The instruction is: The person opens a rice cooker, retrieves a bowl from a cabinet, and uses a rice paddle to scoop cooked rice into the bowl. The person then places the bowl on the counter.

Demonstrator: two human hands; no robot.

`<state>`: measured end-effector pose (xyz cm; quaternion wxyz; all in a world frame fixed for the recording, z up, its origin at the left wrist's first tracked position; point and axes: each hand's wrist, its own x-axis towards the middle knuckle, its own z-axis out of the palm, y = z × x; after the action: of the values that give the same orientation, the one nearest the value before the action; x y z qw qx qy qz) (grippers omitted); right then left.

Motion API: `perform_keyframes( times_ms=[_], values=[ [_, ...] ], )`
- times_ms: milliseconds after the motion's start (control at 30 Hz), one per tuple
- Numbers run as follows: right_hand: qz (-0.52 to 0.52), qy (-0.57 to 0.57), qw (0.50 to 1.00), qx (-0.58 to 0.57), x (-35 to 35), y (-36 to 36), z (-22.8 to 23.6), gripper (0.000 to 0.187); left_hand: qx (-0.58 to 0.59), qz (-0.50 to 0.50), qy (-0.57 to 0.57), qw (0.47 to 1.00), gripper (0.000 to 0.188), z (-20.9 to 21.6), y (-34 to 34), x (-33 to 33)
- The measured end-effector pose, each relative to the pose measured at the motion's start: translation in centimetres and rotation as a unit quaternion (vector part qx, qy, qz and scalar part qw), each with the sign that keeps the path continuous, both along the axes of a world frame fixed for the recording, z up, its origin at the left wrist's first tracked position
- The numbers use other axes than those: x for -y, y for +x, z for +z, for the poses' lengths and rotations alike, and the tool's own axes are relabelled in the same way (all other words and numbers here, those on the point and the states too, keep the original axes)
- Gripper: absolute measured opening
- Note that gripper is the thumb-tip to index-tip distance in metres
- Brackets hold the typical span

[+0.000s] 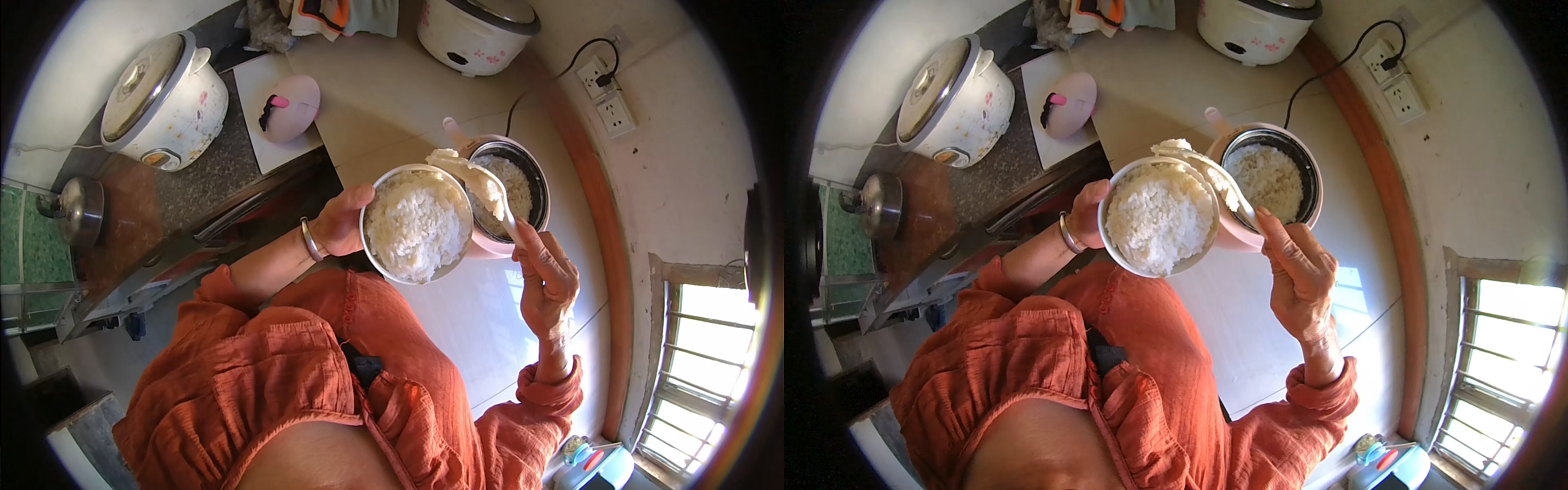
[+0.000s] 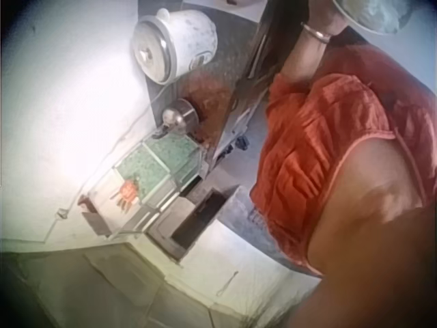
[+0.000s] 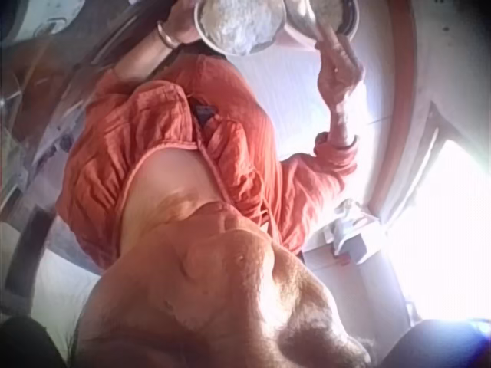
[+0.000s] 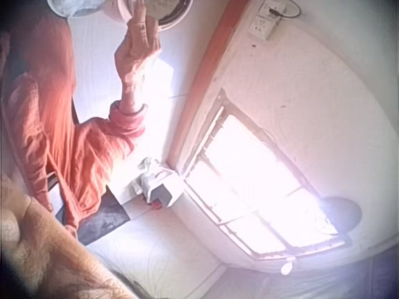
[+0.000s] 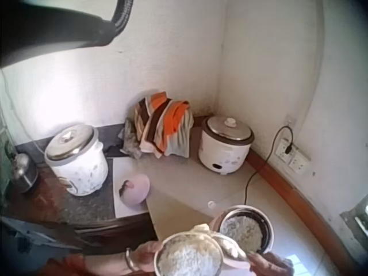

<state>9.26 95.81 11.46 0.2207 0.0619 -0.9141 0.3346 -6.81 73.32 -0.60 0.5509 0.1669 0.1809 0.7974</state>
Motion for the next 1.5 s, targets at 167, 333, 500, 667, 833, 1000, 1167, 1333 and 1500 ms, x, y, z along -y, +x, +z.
perform_keyframes(
  times_ms=[167,333,500,667,833,1000,1167,1333,1500],
  values=[
    [-0.002,0.144,0.99,-0.012,0.1,-0.1,0.0,0.048,-0.005,0.006,0.004,1.0,0.077,0.0,0.2,0.1],
    [0.005,0.187,0.982,-0.01,0.7,0.1,-0.5,0.051,0.011,0.015,0.011,1.0,0.075,-0.4,0.5,0.4],
    [0.013,0.199,0.98,0.018,1.2,0.4,-1.3,0.053,-0.003,0.06,-0.024,0.998,0.078,-0.8,1.3,0.2],
    [-0.018,0.02,1.0,0.008,1.5,-0.2,-0.2,0.044,-0.007,0.018,0.037,0.999,0.085,-0.4,0.6,0.3],
    [-0.03,-0.05,0.998,-0.004,1.4,0.1,-0.1,0.038,0.059,0.031,0.071,0.995,0.081,0.1,1.0,0.5],
    [-0.056,-0.069,0.996,0.008,1.6,0.6,-0.4,0.034,0.076,0.018,0.071,0.994,0.078,-1.5,1.3,0.7],
    [-0.066,-0.029,0.997,0.018,1.7,1.3,-0.8,0.04,0.059,0.032,0.066,0.996,0.081,-1.3,1.9,0.6],
    [-0.089,0.05,0.995,0.012,2.5,1.4,-0.5,0.051,0.034,0.046,0.077,0.995,0.086,-0.6,2.1,0.6],
    [-0.092,0.153,0.984,-0.006,3.1,1.6,-0.2,0.055,0.012,0.067,0.062,0.996,0.09,-0.7,2.1,0.7]
  ],
)
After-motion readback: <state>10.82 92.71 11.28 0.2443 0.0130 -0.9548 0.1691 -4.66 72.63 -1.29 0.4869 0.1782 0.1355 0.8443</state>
